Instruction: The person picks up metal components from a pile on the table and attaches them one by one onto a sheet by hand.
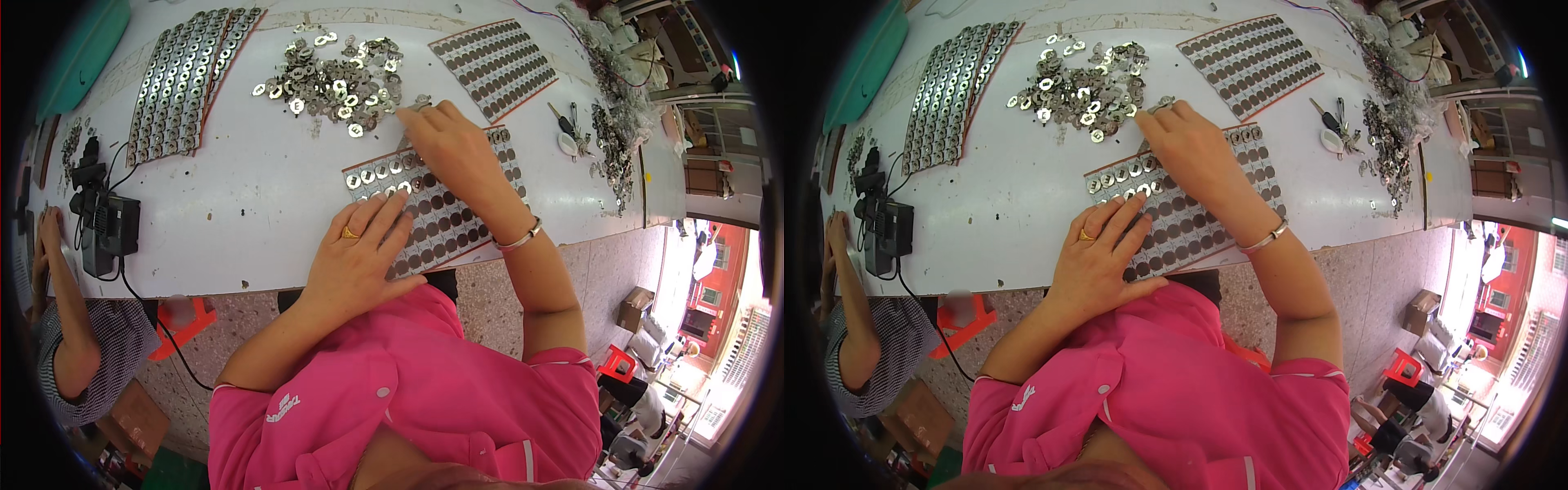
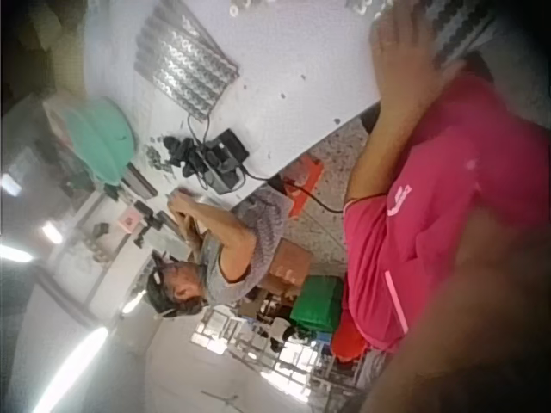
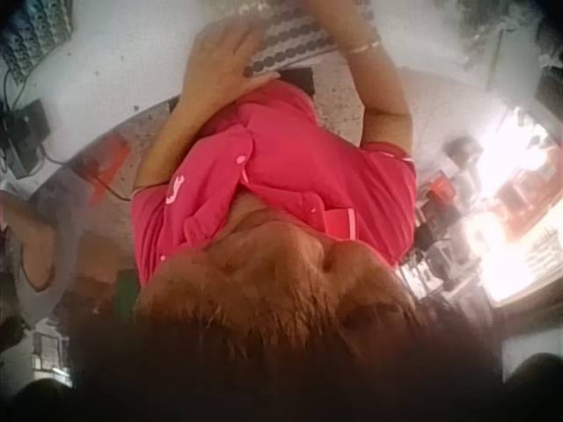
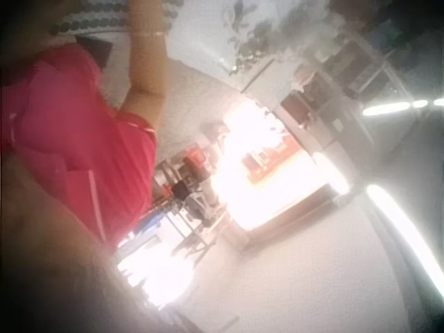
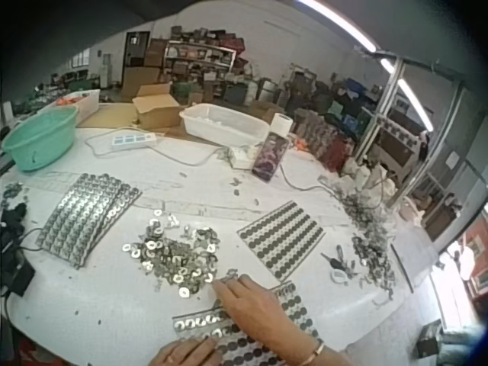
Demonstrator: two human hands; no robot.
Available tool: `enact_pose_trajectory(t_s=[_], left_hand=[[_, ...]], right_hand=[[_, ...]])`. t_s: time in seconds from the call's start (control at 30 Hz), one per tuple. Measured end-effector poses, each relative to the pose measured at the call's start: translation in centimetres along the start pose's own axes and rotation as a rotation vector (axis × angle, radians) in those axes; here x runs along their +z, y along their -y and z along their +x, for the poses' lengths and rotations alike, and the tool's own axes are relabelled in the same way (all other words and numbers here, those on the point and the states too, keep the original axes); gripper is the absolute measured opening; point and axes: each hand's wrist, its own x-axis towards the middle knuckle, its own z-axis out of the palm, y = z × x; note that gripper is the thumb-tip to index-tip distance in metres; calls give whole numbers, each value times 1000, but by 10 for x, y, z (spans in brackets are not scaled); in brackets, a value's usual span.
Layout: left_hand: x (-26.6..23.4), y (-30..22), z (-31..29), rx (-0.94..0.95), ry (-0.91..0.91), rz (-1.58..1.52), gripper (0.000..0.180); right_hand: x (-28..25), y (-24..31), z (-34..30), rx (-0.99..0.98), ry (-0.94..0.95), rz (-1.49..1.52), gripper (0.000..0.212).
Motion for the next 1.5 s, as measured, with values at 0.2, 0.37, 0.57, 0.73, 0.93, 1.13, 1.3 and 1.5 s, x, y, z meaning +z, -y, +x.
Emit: enact_pose_trajectory(t_s=[0.2, 0.37, 0.57, 0.73, 0.93, 1.13, 1.3, 1.5], left_hand=[[0, 1, -2, -12, -28, -17, 73], [-4, 3, 2, -26, -37, -13, 65], [-1, 2, 11, 17, -55, 43, 53], [-1, 6, 11, 26, -65, 28, 44], [2, 5, 8, 17, -88, 37, 43], [2, 3, 7, 15, -91, 46, 44], [4, 3, 7, 5, -83, 60, 44], [3, 3, 8, 6, -69, 64, 45]], right_hand=[[2, -9, 4, 94, 10, 250, 29], [-33, -10, -20, 575, 304, 971, 24], [-33, 4, -36, 778, 427, 1013, 13], [-32, 9, -31, 748, 425, 939, 13], [-28, 13, -35, 658, 341, 836, 14], [-25, 18, -39, 558, 228, 762, 17], [-23, 17, -44, 645, 239, 746, 16], [-23, 13, -43, 490, 256, 705, 16]])
